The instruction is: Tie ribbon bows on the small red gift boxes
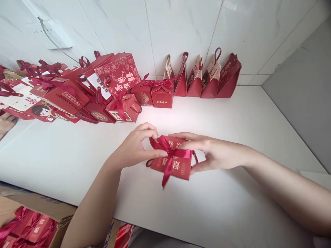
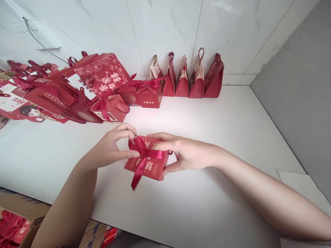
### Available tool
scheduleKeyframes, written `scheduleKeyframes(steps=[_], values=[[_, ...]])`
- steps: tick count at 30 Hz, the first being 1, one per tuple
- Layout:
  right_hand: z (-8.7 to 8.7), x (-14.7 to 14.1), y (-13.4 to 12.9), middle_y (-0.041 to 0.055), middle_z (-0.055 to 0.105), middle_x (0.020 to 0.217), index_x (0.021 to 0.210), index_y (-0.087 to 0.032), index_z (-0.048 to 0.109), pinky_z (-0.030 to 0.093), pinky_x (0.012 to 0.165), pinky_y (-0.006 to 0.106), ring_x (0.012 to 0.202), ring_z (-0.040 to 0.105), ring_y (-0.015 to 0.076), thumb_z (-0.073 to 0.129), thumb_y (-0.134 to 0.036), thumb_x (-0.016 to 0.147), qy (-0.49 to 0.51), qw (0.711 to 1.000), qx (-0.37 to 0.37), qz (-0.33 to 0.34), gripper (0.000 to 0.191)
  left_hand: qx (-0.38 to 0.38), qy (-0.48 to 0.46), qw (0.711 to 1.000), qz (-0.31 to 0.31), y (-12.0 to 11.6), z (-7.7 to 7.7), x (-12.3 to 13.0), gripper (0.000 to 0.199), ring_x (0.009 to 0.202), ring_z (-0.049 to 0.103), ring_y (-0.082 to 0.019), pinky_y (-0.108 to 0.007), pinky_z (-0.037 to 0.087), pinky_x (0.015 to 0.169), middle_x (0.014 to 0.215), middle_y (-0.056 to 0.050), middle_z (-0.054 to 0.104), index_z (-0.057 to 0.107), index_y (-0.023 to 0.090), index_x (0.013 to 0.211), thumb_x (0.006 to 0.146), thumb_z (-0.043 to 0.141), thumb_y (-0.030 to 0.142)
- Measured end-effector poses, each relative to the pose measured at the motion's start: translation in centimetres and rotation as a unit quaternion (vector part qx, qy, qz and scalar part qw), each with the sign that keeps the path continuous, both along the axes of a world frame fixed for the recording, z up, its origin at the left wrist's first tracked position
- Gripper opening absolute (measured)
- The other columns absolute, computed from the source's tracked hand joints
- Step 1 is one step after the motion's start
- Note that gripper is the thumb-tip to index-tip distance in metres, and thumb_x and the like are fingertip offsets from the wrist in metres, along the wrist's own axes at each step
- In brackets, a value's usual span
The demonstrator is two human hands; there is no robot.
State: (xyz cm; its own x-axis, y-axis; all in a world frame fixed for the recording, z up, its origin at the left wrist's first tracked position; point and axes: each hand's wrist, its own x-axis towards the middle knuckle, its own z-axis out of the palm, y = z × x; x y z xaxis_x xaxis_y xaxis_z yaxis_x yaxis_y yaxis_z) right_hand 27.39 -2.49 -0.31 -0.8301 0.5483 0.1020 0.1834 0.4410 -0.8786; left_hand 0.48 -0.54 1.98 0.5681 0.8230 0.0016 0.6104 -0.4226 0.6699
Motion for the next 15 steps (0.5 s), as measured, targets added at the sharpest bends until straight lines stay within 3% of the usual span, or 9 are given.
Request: scheduleKeyframes(steps=[2,4,9,12,15], values=[[-0.1,-0.1,0.1,0.0065,0.036,0.156,0.134,-0.030,0.059,0.043,0.110,0.041,0.139,0.041,0.0268,0.072,-0.025,0.084,0.012,1.000,0.007,-0.022,0.052,0.037,-0.019,0.999,0.035,0.0,0.1,-0.2,0.027,0.084,0.058,-0.017,-0.031,0.047,0.081,0.092,-0.003,0.059,0.061,0.020,0.074,0.085,0.065,0.044],[-0.2,-0.1,0.2,0.0053,0.038,0.155,0.131,-0.030,0.061,0.045,0.109,0.040,0.140,0.041,0.0271,0.071,-0.026,0.085,0.013,0.999,0.012,-0.030,0.048,0.021,-0.021,0.998,0.056,-0.2,0.6,-0.5,0.031,0.072,0.054,-0.014,-0.028,0.045,0.069,0.079,-0.001,0.058,0.060,0.019,0.068,0.090,0.058,0.042],[0.5,0.4,0.4,0.0019,0.039,0.156,0.131,-0.033,0.062,0.046,0.107,0.038,0.138,0.043,0.0262,0.068,-0.023,0.087,-0.013,0.999,0.025,-0.036,0.046,-0.182,-0.004,0.983,0.023,-0.7,2.1,-1.1,0.037,0.055,0.052,-0.012,-0.025,0.042,0.053,0.058,0.001,0.058,0.060,0.018,0.061,0.086,0.063,0.045],[1.1,0.7,0.5,0.0017,0.038,0.157,0.127,-0.031,0.065,0.054,0.094,0.032,0.131,0.051,0.0255,0.067,-0.023,0.087,-0.013,0.999,-0.047,-0.022,0.040,-0.322,-0.035,0.946,0.011,-0.9,2.5,-1.2,0.031,0.063,0.067,-0.017,-0.027,0.052,0.057,0.067,-0.003,0.072,0.065,0.019,0.066,0.082,0.069,0.044],[1.4,0.8,0.6,0.0054,0.043,0.154,0.112,-0.023,0.072,0.056,0.086,0.032,0.124,0.058,0.0266,0.068,-0.030,0.088,0.015,0.989,-0.144,-0.019,0.025,-0.369,-0.052,0.927,0.042,-1.2,2.6,-1.2,0.029,0.074,0.073,-0.020,-0.028,0.058,0.063,0.077,-0.006,0.077,0.066,0.019,0.072,0.082,0.070,0.045]])
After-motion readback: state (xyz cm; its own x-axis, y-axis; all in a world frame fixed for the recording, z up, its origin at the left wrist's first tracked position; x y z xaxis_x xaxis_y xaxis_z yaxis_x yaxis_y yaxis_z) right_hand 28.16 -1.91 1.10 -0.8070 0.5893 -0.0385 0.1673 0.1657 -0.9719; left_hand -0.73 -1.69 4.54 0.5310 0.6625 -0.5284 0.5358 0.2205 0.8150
